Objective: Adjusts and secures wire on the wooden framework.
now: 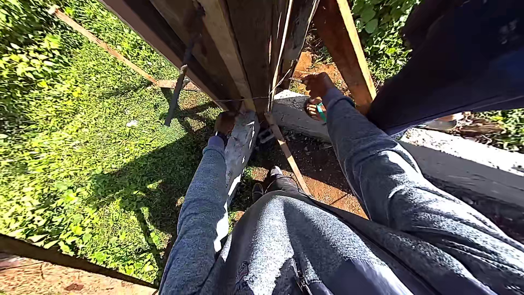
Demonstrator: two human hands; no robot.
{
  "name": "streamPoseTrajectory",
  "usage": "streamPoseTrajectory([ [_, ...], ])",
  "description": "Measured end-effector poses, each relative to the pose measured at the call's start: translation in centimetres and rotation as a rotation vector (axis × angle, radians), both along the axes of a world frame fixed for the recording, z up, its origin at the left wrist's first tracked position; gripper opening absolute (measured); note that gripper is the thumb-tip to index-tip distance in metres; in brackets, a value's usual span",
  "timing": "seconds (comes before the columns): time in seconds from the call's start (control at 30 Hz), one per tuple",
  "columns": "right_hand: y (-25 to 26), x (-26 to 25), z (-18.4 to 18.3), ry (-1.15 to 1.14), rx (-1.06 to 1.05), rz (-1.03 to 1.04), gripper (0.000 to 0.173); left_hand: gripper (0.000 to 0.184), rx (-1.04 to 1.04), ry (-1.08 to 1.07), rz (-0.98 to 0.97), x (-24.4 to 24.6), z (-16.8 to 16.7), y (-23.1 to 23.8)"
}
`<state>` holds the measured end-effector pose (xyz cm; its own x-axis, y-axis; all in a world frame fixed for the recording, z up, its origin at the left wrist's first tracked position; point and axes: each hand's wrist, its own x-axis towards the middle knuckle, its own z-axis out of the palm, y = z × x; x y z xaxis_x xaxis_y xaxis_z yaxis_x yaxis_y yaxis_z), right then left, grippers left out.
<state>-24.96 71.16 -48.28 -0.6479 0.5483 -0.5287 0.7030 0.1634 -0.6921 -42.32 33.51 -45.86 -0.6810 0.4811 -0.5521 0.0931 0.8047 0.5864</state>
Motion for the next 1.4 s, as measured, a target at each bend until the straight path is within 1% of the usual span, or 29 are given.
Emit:
streamPoseTrajectory([
  [0.1, 0.1, -0.1, 0.0, 0.024, -0.013, -0.017, 0.031, 0.028, 0.014, 0.012, -0.003, -0.2, -0.1, 0.2],
  [0.23, 0.0, 0.2, 0.4, 0.030, -0.078, -0.063, 0.033, 0.028, 0.050, 0.007, 0.019, -0.6, -1.4, 0.1],
  [0.3, -0.5, 0.4, 0.3, 0.027, -0.072, -0.064, 0.033, 0.028, 0.067, 0.017, 0.024, -0.4, -2.0, -0.4],
  [0.37, -0.4, 0.5, 0.6, 0.032, 0.014, -0.019, 0.036, 0.028, 0.099, 0.023, 0.062, 0.3, -1.3, -0.4],
  [0.43, -0.2, 0.4, 1.8, -0.003, 0.196, 0.026, 0.040, 0.029, 0.098, -0.002, 0.097, 1.0, 0.5, -0.2],
  [0.5, -0.7, 0.0, 4.1, 0.008, 0.318, -0.058, 0.044, 0.030, 0.072, -0.006, 0.085, 0.8, 1.0, 0.1],
  [0.57, -1.6, -0.4, 7.5, 0.143, 0.403, -0.203, 0.053, 0.031, 0.056, 0.000, 0.067, 0.7, 1.2, 0.1],
  [0.6, -2.0, -0.6, 9.4, 0.258, 0.434, -0.277, 0.055, 0.032, 0.055, 0.003, 0.069, 0.6, 1.3, 0.0],
  [0.67, -3.0, -0.7, 13.9, 0.528, 0.402, -0.376, 0.059, 0.034, 0.057, -0.003, 0.083, 0.6, 1.6, -0.1],
  [0.73, -4.3, -0.6, 18.8, 0.848, 0.246, -0.407, 0.059, 0.035, 0.066, -0.031, 0.103, 0.8, 2.5, -0.3],
  [0.8, -5.0, -0.7, 22.7, 1.117, 0.048, -0.381, 0.054, 0.036, 0.078, -0.039, 0.110, 1.1, 3.6, -0.6],
  [0.87, -4.6, -1.2, 25.2, 1.287, -0.112, -0.373, 0.046, 0.037, 0.088, -0.031, 0.108, 1.2, 3.9, -0.9],
  [0.9, -4.4, -1.5, 26.0, 1.330, -0.149, -0.398, 0.047, 0.037, 0.101, -0.025, 0.106, 1.3, 3.9, -1.1],
  [0.93, -4.0, -1.8, 26.5, 1.358, -0.146, -0.426, 0.044, 0.036, 0.113, -0.024, 0.102, 1.4, 4.0, -1.4],
  [1.0, -3.6, -1.9, 26.8, 1.343, -0.094, -0.463, 0.040, 0.036, 0.125, -0.027, 0.098, 1.7, 4.5, -1.8],
  [1.17, -3.6, -1.1, 25.9, 1.275, -0.122, -0.441, 0.044, 0.035, 0.152, -0.014, 0.084, 2.9, 6.1, -2.8],
  [1.3, -4.3, -0.4, 26.4, 1.199, -0.128, -0.392, 0.048, 0.035, 0.179, 0.001, 0.111, 2.9, 5.6, -3.4],
  [1.37, -5.3, 0.0, 27.1, 1.179, -0.122, -0.381, 0.050, 0.037, 0.233, 0.000, 0.138, 3.0, 6.4, -4.1],
  [1.4, -5.8, 0.4, 27.3, 1.171, -0.123, -0.374, 0.051, 0.038, 0.296, 0.009, 0.150, 3.1, 7.2, -4.7],
])
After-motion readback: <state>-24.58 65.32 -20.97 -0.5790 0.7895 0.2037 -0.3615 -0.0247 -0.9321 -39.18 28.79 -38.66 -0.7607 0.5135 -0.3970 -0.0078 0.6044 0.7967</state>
